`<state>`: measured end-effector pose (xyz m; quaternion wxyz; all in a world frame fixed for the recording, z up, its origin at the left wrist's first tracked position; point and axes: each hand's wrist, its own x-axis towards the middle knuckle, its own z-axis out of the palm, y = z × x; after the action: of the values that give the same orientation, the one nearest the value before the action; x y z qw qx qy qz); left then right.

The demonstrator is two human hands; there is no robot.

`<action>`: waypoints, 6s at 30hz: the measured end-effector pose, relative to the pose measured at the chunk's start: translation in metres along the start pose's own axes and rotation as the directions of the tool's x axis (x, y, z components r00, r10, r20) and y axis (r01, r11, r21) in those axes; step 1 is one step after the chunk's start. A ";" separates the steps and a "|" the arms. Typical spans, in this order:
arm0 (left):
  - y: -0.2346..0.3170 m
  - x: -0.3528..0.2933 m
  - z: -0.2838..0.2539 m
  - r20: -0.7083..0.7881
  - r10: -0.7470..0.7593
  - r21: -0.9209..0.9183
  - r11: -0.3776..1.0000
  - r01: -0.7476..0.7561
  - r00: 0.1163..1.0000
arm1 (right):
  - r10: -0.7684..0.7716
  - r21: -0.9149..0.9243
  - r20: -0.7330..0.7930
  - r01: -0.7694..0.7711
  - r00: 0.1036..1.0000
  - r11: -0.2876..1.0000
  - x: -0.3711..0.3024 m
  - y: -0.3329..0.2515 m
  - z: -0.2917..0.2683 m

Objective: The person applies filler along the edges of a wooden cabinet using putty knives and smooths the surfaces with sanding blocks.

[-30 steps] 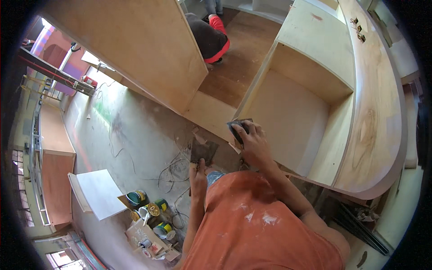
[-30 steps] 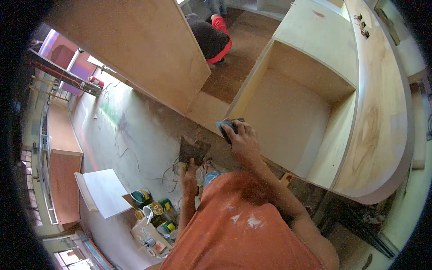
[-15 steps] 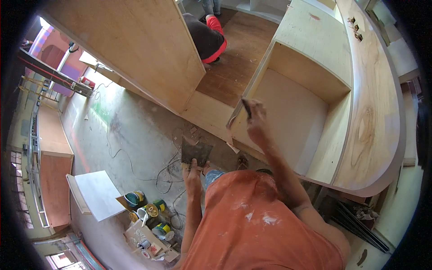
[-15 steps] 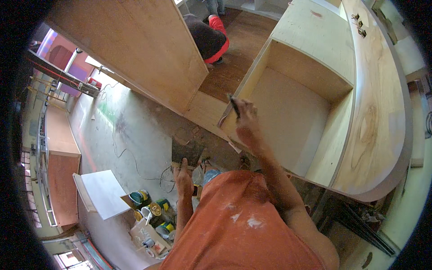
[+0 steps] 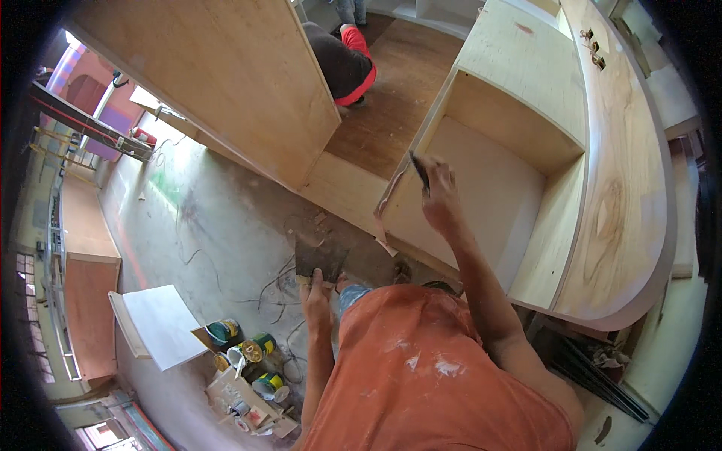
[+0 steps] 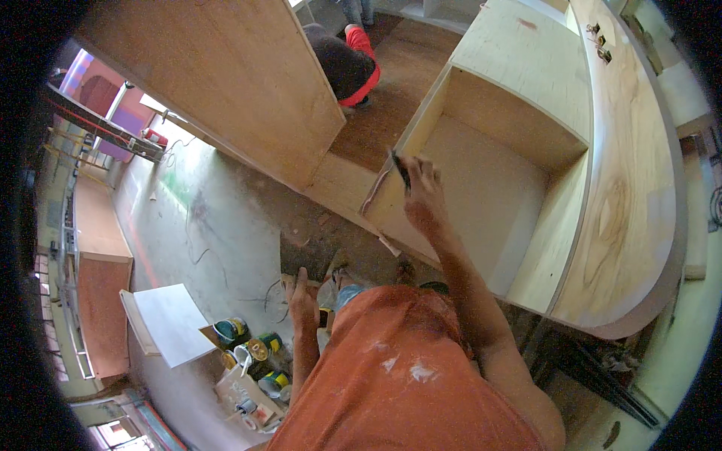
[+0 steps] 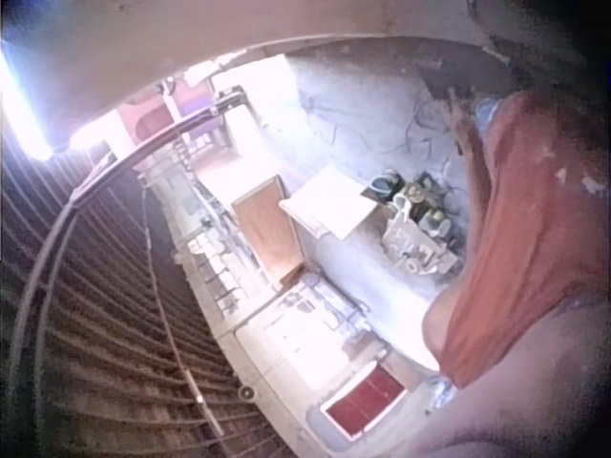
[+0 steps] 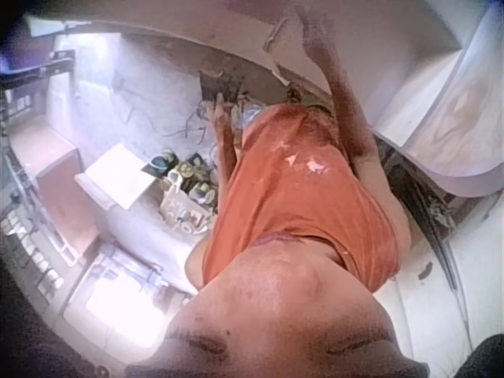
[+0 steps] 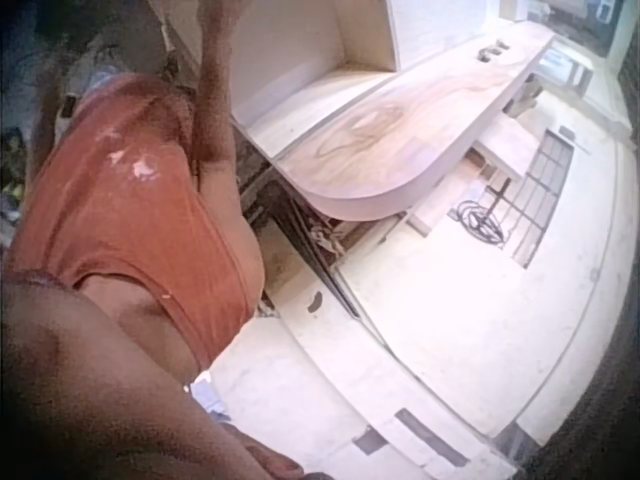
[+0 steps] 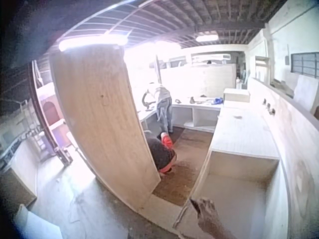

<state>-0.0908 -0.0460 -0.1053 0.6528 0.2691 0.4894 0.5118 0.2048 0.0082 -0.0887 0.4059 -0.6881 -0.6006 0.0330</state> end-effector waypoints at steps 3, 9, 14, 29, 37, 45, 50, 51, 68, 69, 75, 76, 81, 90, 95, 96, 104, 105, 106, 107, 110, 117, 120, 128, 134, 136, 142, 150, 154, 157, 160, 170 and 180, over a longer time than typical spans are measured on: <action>-0.003 0.003 -0.002 -0.070 0.021 0.113 0.993 -0.013 0.997 | -0.022 0.030 -0.134 0.026 0.991 0.999 0.022 0.012 0.022; -0.004 0.002 -0.001 -0.078 -0.043 -0.051 0.998 0.039 0.996 | 0.055 -0.030 -0.055 -0.056 0.997 0.998 -0.057 -0.017 0.056; -0.012 0.001 -0.005 -0.028 -0.019 -0.095 0.995 0.016 0.999 | 0.011 0.020 0.060 -0.012 0.998 1.000 -0.072 -0.031 0.016; -0.046 0.011 -0.060 0.495 -0.058 -0.510 0.788 0.345 0.867 | 0.135 -0.532 0.384 0.100 0.913 0.841 -0.002 -0.065 -0.011; -0.002 0.016 0.001 0.310 -0.299 -0.440 0.796 0.415 0.902 | 0.137 -0.410 0.515 0.102 0.846 0.907 -0.039 -0.111 -0.022; 0.005 0.018 0.048 0.446 -0.387 -0.562 0.580 0.589 0.807 | -0.150 0.413 0.263 0.030 0.953 0.910 -0.043 -0.129 -0.069; 0.053 -0.017 0.112 0.520 -0.371 -0.447 0.650 0.615 0.770 | -0.279 0.541 -0.092 0.283 0.956 0.792 -0.059 -0.116 -0.047; 0.053 -0.018 0.109 0.524 -0.359 -0.447 0.655 0.609 0.772 | -0.288 0.539 -0.101 0.296 0.952 0.789 -0.051 -0.115 -0.051; 0.068 0.002 0.110 0.793 0.451 0.181 0.467 -0.866 0.409 | 0.396 0.821 0.554 -0.560 0.732 -0.114 -0.022 -0.143 -0.127; 0.067 0.006 0.100 0.816 0.405 0.272 0.360 -0.892 0.412 | 0.379 0.822 0.561 -0.550 0.736 -0.149 -0.022 -0.137 -0.129; 0.055 0.011 0.039 0.609 0.331 0.486 0.562 -0.669 0.721 | 0.388 0.826 0.555 -0.543 0.736 -0.150 -0.027 -0.047 -0.100; 0.052 0.005 0.034 0.447 0.291 0.420 0.767 -0.486 0.846 | 0.499 0.775 0.523 -0.629 0.691 0.060 -0.029 -0.016 -0.081; 0.026 -0.012 0.032 0.301 0.173 0.311 0.912 -0.268 0.938 | 0.124 0.415 0.068 -0.142 0.990 0.899 0.016 0.030 -0.010; -0.014 -0.010 0.002 0.349 0.200 0.401 0.851 -0.339 0.916 | 0.038 -0.037 -0.076 -0.041 0.996 0.999 -0.001 0.002 0.032; -0.020 -0.008 -0.013 0.251 0.049 0.596 0.779 -0.194 0.967 | -0.002 -0.094 0.143 0.015 0.990 0.995 -0.022 -0.007 -0.007; -0.028 -0.005 -0.017 0.284 0.121 0.552 0.790 -0.265 0.951 | 0.024 -0.069 0.203 -0.010 0.979 0.998 -0.021 -0.008 -0.014; -0.001 -0.009 0.015 0.163 -0.083 0.162 0.985 0.056 0.983 | 0.071 -0.422 0.194 0.018 0.978 0.906 0.063 0.005 -0.022; 0.004 -0.013 0.023 0.188 -0.069 0.014 0.998 0.068 0.980 | 0.106 -0.480 0.281 0.044 0.954 0.876 0.066 0.003 -0.019; 0.006 -0.015 0.026 0.210 -0.051 -0.133 0.988 0.081 0.976 | 0.100 -0.477 0.290 0.054 0.952 0.877 0.063 0.001 -0.015; 0.001 -0.011 0.020 0.201 -0.051 -0.138 0.987 0.079 0.978 | 0.071 -0.497 0.303 0.094 0.950 0.863 0.055 -0.003 -0.011; -0.015 -0.016 0.005 0.125 -0.202 -0.367 0.900 0.234 0.971 | -0.011 -0.502 0.335 0.188 0.942 0.844 0.023 -0.023 -0.007; -0.016 -0.015 0.004 0.213 -0.242 -0.443 0.840 0.314 0.947 | -0.034 -0.404 0.451 0.238 0.892 0.883 -0.022 -0.073 0.002; -0.008 -0.012 0.005 0.203 -0.244 -0.467 0.827 0.313 0.948 | -0.077 -0.389 0.504 0.306 0.860 0.869 -0.034 -0.081 -0.001; -0.010 -0.001 0.000 0.198 -0.205 -0.470 0.838 0.276 0.959 | -0.082 -0.287 0.575 0.295 0.814 0.912 -0.046 -0.101 -0.025; -0.021 -0.002 0.038 0.188 -0.396 -0.602 0.677 0.424 0.899 | -0.185 0.302 0.380 0.067 0.906 0.951 -0.042 -0.096 -0.075; -0.025 -0.005 0.058 0.264 -0.440 -0.617 0.607 0.501 0.858 | -0.248 0.472 0.290 0.087 0.924 0.877 -0.051 -0.097 -0.081; 0.037 -0.034 0.111 0.456 -0.357 -0.562 0.595 0.575 0.815 | -0.302 0.531 0.077 0.217 0.950 0.819 -0.077 -0.064 -0.038; 0.026 -0.032 0.080 0.361 -0.197 -0.245 0.923 0.296 0.912 | -0.104 -0.357 0.203 0.173 0.974 0.918 0.054 0.002 -0.030; 0.004 -0.025 0.053 0.257 -0.297 -0.238 0.903 0.358 0.920 | -0.009 -0.561 0.315 0.194 0.949 0.805 0.074 0.020 0.000; 0.018 -0.030 0.049 0.223 -0.296 -0.325 0.876 0.357 0.929 | 0.037 -0.610 0.316 0.173 0.948 0.773 0.049 0.014 0.021; 0.027 -0.032 0.040 0.187 -0.285 -0.409 0.847 0.338 0.940 | 0.009 -0.546 0.344 0.192 0.939 0.816 0.015 -0.020 0.020; 0.020 -0.008 0.019 0.215 -0.196 -0.455 0.847 0.276 0.957 | -0.030 -0.439 0.441 0.244 0.897 0.865 -0.059 -0.088 0.017; 0.003 -0.011 0.062 0.445 -0.199 -0.636 0.616 0.464 0.873 | -0.529 0.586 0.237 0.314 0.815 0.747 -0.058 -0.123 -0.062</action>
<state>-0.0358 -0.0458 -0.0752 0.8612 -0.0267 0.1706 0.4780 0.1238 -0.0796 0.0007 0.4455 -0.3736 -0.7788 0.2354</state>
